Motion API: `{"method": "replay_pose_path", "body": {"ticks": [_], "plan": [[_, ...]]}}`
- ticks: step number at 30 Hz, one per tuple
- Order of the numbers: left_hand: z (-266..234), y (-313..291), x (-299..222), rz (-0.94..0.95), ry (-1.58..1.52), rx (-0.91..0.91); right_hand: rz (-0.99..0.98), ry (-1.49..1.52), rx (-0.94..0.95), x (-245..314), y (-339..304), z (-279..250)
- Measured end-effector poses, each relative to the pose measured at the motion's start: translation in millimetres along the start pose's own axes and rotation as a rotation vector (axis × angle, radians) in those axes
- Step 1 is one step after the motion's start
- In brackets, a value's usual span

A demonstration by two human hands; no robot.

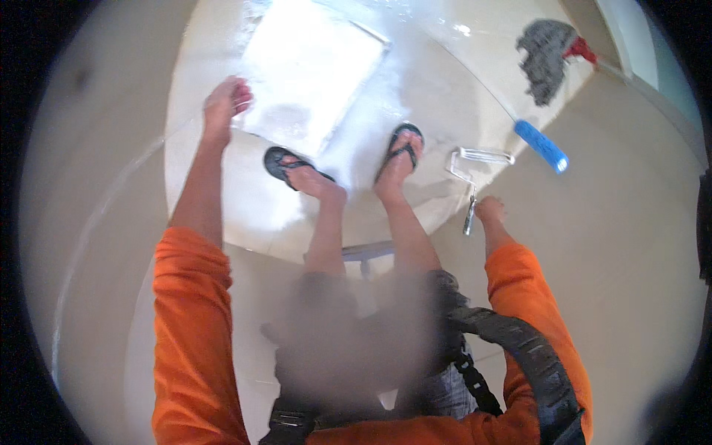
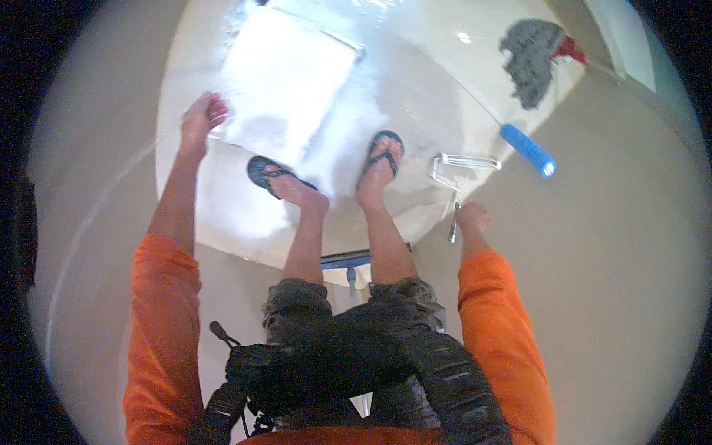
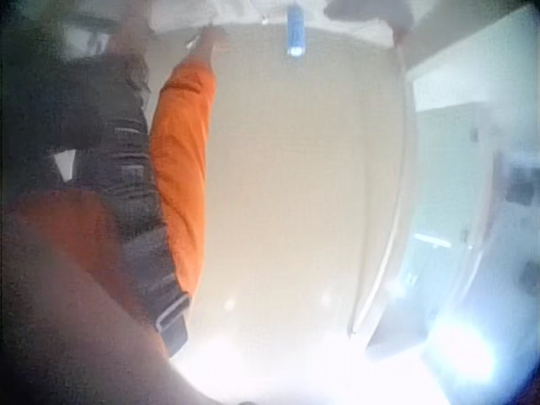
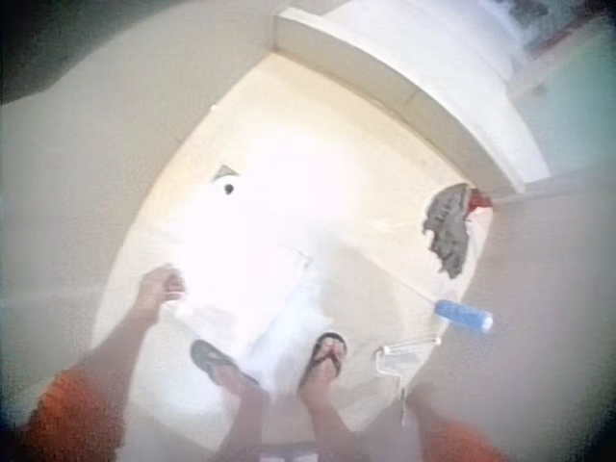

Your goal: The person rinses a paint roller under running water, repeatedly squeezing and rotating it to remove paint. After cleaning, the person rinses a paint roller handle and then handles a metal paint tray, rinsing it under the water stream.

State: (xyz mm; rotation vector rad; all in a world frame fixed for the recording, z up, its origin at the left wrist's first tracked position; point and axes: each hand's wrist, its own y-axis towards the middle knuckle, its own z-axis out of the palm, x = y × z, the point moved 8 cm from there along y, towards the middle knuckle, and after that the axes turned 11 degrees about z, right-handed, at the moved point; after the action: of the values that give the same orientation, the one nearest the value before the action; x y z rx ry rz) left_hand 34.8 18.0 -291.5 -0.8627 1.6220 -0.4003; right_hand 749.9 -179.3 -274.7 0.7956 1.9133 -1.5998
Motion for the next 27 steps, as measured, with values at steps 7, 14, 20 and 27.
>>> {"method": "replay_pose_path", "body": {"ticks": [7, 14, 20, 27], "plan": [[-64.8, 6.7, 96.1, 0.043, 0.333, -0.285, -0.413, 0.361, -0.13, 93.9, 3.1, -37.1], [-21.8, -56.1, 156.5, -0.365, -0.18, -0.411, -0.761, 1.17, 0.338, 277.0, -104.7, -126.9], [-2.4, -61.5, 188.9, -0.375, -0.23, -0.386, -0.69, 1.41, 0.556, 371.2, -185.5, -176.0], [-3.4, -60.0, 189.7, -0.403, -0.352, -0.391, -0.69, 1.285, 0.435, 384.6, -179.6, -177.4]]}}
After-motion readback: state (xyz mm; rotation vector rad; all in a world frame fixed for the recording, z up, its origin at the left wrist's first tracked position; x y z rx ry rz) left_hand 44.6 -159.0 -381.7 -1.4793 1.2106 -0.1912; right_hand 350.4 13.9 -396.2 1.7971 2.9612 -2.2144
